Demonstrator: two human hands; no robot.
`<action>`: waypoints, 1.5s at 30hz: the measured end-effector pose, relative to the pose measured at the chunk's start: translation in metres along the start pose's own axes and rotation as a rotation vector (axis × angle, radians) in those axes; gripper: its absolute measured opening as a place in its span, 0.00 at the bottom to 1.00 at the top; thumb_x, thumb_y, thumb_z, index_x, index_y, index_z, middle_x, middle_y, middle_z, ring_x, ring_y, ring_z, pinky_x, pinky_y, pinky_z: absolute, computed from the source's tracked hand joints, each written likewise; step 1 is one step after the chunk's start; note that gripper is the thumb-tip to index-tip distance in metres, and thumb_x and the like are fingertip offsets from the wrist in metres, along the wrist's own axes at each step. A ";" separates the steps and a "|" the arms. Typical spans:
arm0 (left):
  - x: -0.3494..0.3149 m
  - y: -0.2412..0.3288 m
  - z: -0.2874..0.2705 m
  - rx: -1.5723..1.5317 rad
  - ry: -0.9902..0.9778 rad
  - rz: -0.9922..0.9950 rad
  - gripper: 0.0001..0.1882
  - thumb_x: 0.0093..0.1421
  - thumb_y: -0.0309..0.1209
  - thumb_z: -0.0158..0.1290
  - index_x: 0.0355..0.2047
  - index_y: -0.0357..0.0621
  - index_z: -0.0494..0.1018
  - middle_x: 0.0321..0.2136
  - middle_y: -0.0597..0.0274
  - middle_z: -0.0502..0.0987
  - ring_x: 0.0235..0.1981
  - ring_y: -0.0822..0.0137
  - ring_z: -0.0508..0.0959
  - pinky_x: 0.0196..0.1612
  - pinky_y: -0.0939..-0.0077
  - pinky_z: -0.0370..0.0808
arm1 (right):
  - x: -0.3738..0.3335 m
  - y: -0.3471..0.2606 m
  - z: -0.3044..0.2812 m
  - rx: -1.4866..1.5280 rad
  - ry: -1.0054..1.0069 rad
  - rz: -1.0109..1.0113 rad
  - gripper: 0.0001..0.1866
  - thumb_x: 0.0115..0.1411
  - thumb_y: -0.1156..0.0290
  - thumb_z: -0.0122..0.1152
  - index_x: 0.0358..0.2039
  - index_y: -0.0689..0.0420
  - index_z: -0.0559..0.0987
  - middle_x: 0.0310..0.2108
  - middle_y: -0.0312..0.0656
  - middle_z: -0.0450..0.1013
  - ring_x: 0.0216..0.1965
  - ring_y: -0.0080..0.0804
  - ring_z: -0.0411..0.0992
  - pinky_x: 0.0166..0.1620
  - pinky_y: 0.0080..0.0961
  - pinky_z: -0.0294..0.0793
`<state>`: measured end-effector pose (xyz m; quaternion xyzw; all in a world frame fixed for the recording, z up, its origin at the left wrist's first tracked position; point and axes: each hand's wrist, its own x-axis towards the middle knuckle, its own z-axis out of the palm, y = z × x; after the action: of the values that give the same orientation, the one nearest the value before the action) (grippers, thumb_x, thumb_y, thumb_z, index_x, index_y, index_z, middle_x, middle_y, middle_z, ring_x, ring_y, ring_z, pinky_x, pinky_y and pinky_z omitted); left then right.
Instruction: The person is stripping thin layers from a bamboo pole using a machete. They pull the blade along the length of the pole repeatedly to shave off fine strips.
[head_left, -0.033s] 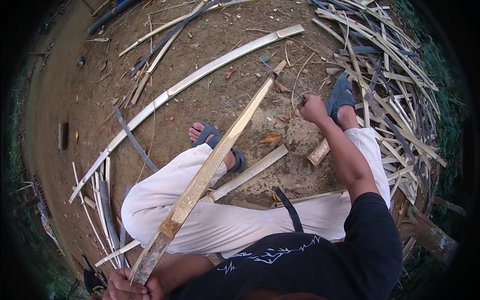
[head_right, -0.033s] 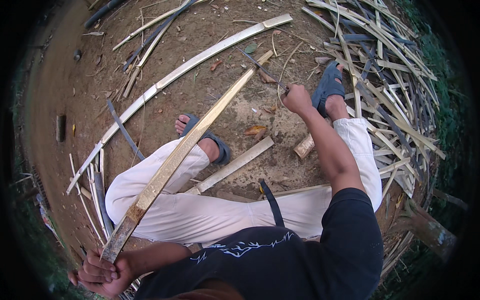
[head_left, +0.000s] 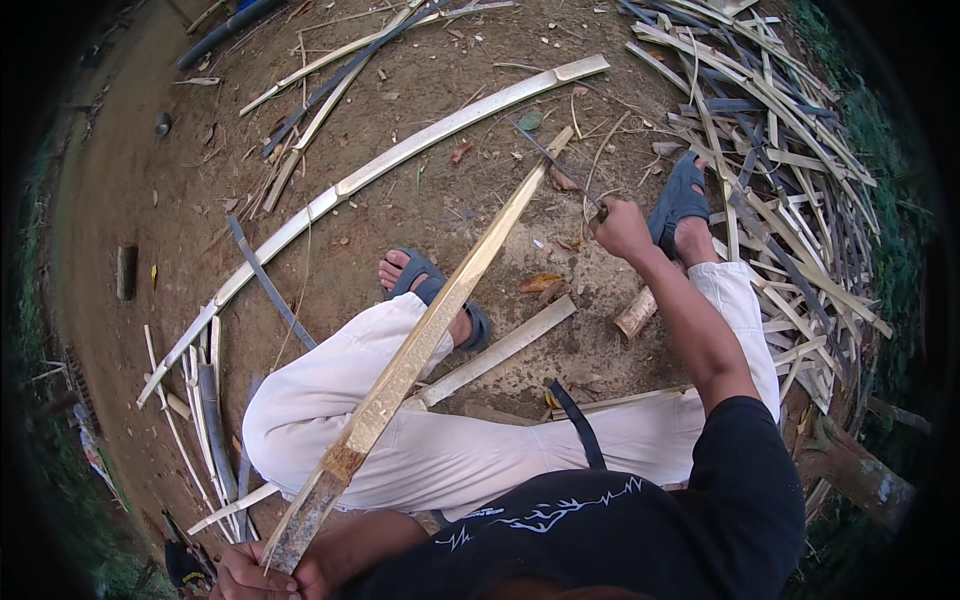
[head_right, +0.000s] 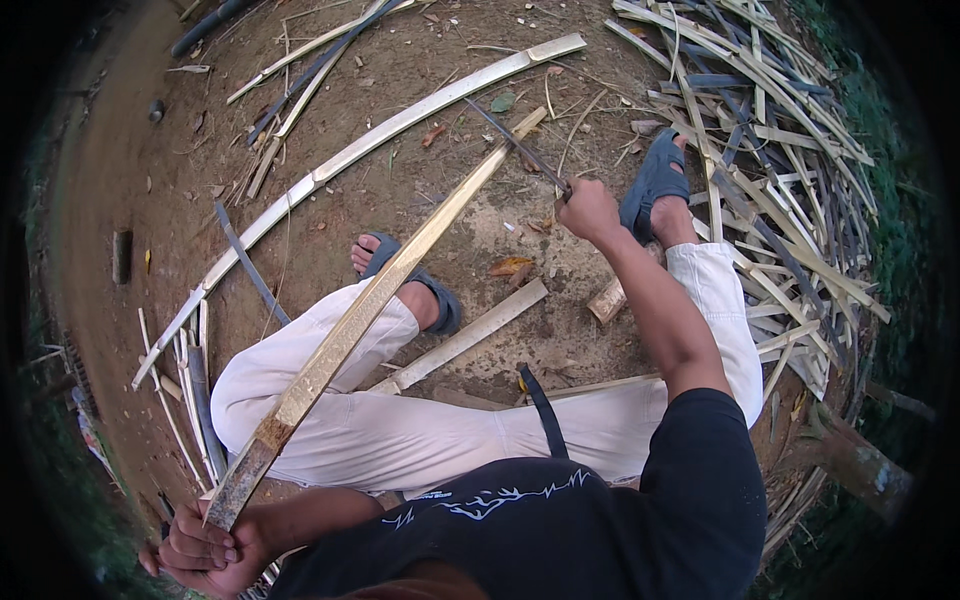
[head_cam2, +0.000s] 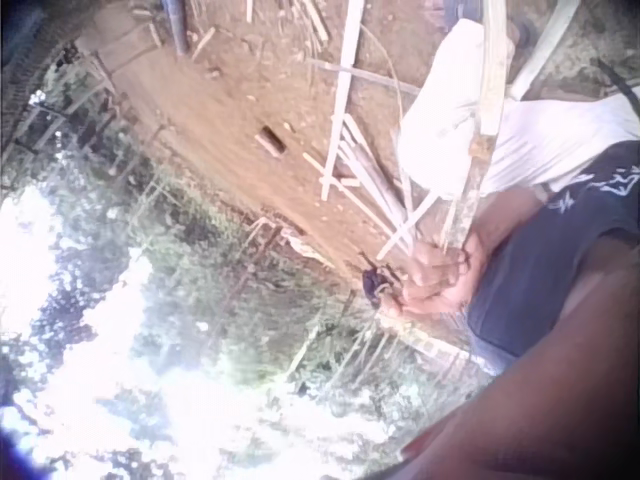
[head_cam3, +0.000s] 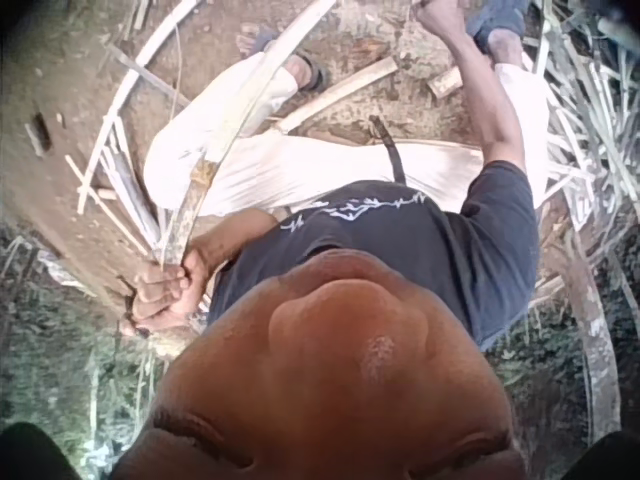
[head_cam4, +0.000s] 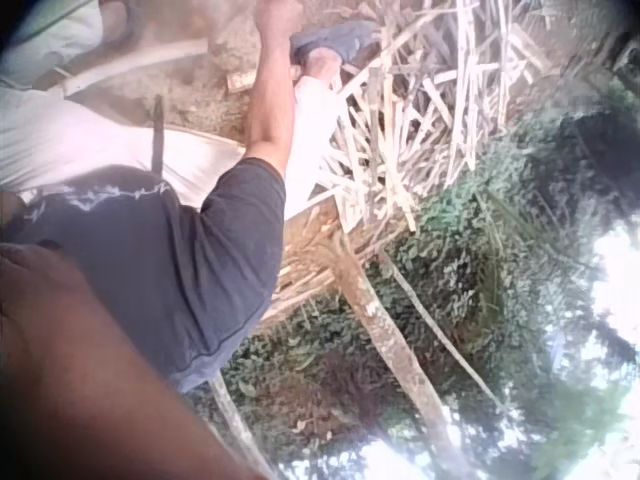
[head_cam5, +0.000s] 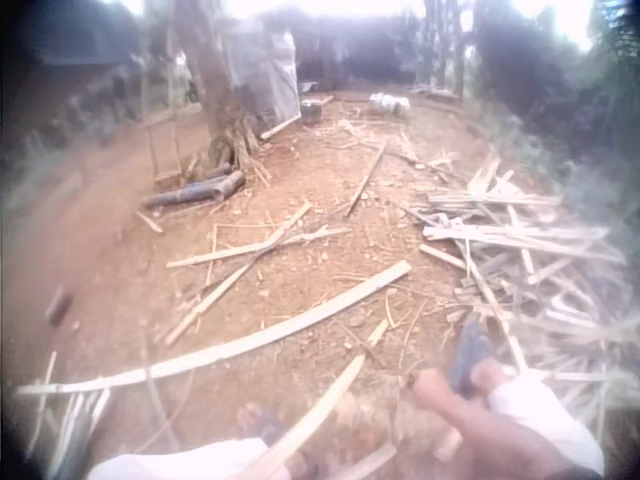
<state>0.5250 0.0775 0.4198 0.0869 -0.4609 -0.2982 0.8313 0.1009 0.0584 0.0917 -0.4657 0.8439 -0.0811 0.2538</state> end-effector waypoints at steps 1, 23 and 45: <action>-0.001 -0.002 0.002 -0.040 -0.027 0.008 0.13 0.72 0.33 0.33 0.51 0.41 0.60 0.11 0.74 0.50 0.06 0.80 0.48 0.08 0.83 0.53 | -0.008 -0.013 -0.007 0.008 0.034 -0.117 0.11 0.51 0.65 0.66 0.33 0.57 0.80 0.29 0.55 0.78 0.35 0.56 0.77 0.40 0.47 0.76; 0.002 0.003 -0.044 0.015 -0.003 -0.111 0.07 0.68 0.25 0.36 0.43 0.37 0.60 0.08 0.74 0.56 0.05 0.81 0.55 0.08 0.87 0.56 | -0.010 -0.022 0.000 -0.101 0.068 -0.130 0.14 0.53 0.66 0.62 0.35 0.63 0.78 0.31 0.60 0.78 0.36 0.60 0.77 0.44 0.50 0.77; 0.001 0.002 -0.065 -0.074 0.220 -0.216 0.12 0.75 0.31 0.29 0.45 0.39 0.62 0.07 0.71 0.50 0.05 0.78 0.51 0.10 0.81 0.53 | 0.054 0.031 0.050 -0.333 0.256 -0.117 0.15 0.54 0.69 0.56 0.35 0.70 0.80 0.32 0.65 0.77 0.35 0.65 0.77 0.39 0.52 0.77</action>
<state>0.5793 0.0697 0.3851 0.1373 -0.3436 -0.3912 0.8426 0.0797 0.0357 0.0181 -0.5354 0.8424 -0.0135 0.0590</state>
